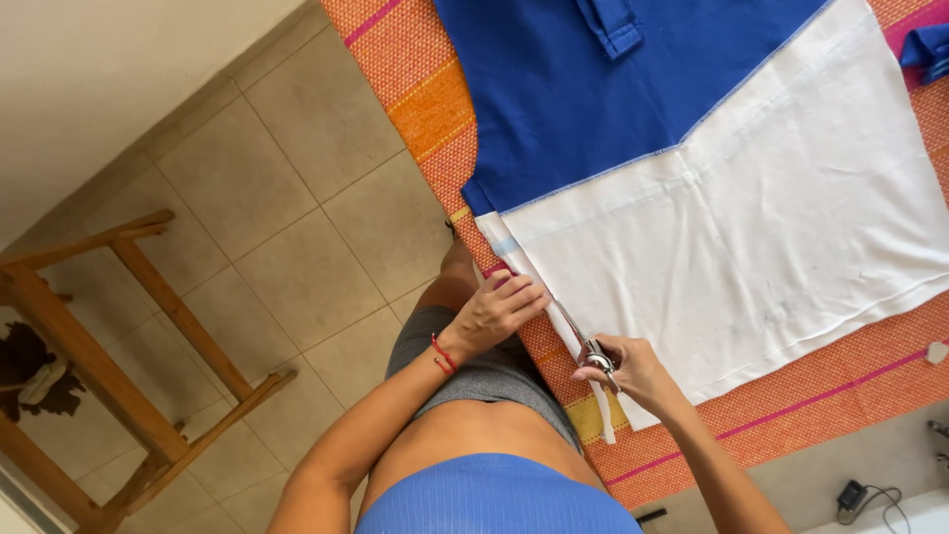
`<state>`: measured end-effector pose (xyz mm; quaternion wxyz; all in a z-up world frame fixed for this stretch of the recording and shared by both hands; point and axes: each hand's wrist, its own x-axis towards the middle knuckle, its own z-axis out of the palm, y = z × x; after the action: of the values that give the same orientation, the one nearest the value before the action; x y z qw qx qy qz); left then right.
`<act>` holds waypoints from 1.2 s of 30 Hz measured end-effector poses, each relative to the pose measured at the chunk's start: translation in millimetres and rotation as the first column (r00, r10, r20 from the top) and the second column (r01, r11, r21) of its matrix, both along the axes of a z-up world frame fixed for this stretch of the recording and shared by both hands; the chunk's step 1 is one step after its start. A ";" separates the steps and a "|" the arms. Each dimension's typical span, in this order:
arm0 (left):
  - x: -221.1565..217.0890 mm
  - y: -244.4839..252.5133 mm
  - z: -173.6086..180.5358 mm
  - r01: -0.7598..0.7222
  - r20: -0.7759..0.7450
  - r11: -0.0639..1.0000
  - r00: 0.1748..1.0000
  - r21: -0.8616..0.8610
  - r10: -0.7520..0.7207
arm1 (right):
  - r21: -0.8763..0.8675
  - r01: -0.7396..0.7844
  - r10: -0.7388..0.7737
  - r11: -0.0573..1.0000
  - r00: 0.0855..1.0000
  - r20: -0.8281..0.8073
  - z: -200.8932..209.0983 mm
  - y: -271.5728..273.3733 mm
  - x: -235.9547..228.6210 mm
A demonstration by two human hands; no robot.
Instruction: The person uses scissors to trim the white fabric of a blue and white polo shirt laid out on a table. They cut along the bottom edge and the side seam of the white section, removing excess material.
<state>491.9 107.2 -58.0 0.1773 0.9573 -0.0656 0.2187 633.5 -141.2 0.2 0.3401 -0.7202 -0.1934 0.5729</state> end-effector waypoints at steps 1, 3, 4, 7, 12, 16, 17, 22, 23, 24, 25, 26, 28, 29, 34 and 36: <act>-1.3 -1.5 3.5 -0.007 -0.003 1.000 1.000 -0.005 0.007 | -0.005 -0.007 0.007 1.000 1.000 -0.003 1.8 0.1 0.4; 0.2 2.0 9.1 0.034 0.028 0.991 0.999 -0.128 -0.031 | 0.010 0.021 -0.020 1.000 0.997 -0.078 1.8 6.1 4.6; 0.0 3.2 8.6 0.036 0.028 0.991 0.999 -0.128 -0.033 | 0.010 0.023 -0.022 1.000 0.997 -0.078 2.0 8.9 6.2; -2.6 2.2 7.1 0.029 0.024 0.988 0.999 -0.155 -0.025 | -0.030 0.023 -0.026 0.999 0.990 -0.136 1.5 10.6 7.5; -5.2 3.2 7.2 0.007 0.013 0.975 1.000 -0.223 -0.004 | 0.005 0.050 -0.049 0.999 0.984 -0.169 8.5 19.3 8.9; -1.2 4.6 19.6 -0.001 0.038 0.970 0.999 -0.243 0.010 | 0.023 0.056 -0.052 0.998 0.986 -0.158 9.1 24.9 9.1; -1.7 2.9 19.5 0.011 0.044 0.965 0.999 -0.261 0.001 | 0.023 0.059 -0.054 0.998 0.986 -0.160 9.3 25.3 8.8; -1.4 1.1 19.3 0.028 0.053 0.959 0.998 -0.281 -0.014 | 0.026 0.066 -0.061 0.997 0.982 -0.180 -4.3 23.2 8.2; -0.8 1.3 20.5 0.031 0.056 0.958 0.998 -0.287 -0.016 | 0.030 0.073 -0.066 0.997 0.980 -0.189 -5.5 24.2 8.4; 0.2 2.2 21.4 0.037 0.060 0.956 0.998 -0.291 -0.021 | 0.035 0.082 -0.074 0.996 0.978 -0.197 -6.8 25.5 8.4; 0.7 2.3 22.4 0.039 0.060 0.956 0.998 -0.291 -0.022 | 0.035 0.084 -0.075 0.996 0.978 -0.196 -10.8 24.3 7.4; 1.4 2.5 23.4 0.043 0.070 0.953 0.997 -0.300 -0.023 | 0.042 0.078 -0.069 0.996 0.980 -0.189 -14.9 23.4 6.9; 2.5 3.2 23.7 0.047 0.078 0.949 0.997 -0.310 -0.024 | 0.047 0.072 -0.062 0.996 0.981 -0.183 -21.1 22.3 5.4; 2.8 3.7 23.1 0.048 0.081 0.948 0.996 -0.314 -0.023 | 0.051 0.073 -0.063 0.996 0.982 -0.175 -23.3 21.9 4.3; 3.3 4.1 24.7 0.050 0.085 0.942 0.996 -0.331 -0.023 | 0.065 0.090 -0.077 0.994 0.982 -0.174 -29.4 23.6 2.7; 3.3 3.3 23.8 0.045 0.095 0.941 0.995 -0.337 -0.013 | 0.065 0.086 -0.075 0.994 0.985 -0.155 -40.3 19.0 0.6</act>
<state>495.2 110.4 -34.2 0.3391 0.9005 -0.0492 0.2676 634.1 -122.2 -40.2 0.4024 -0.6688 -0.1580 0.6048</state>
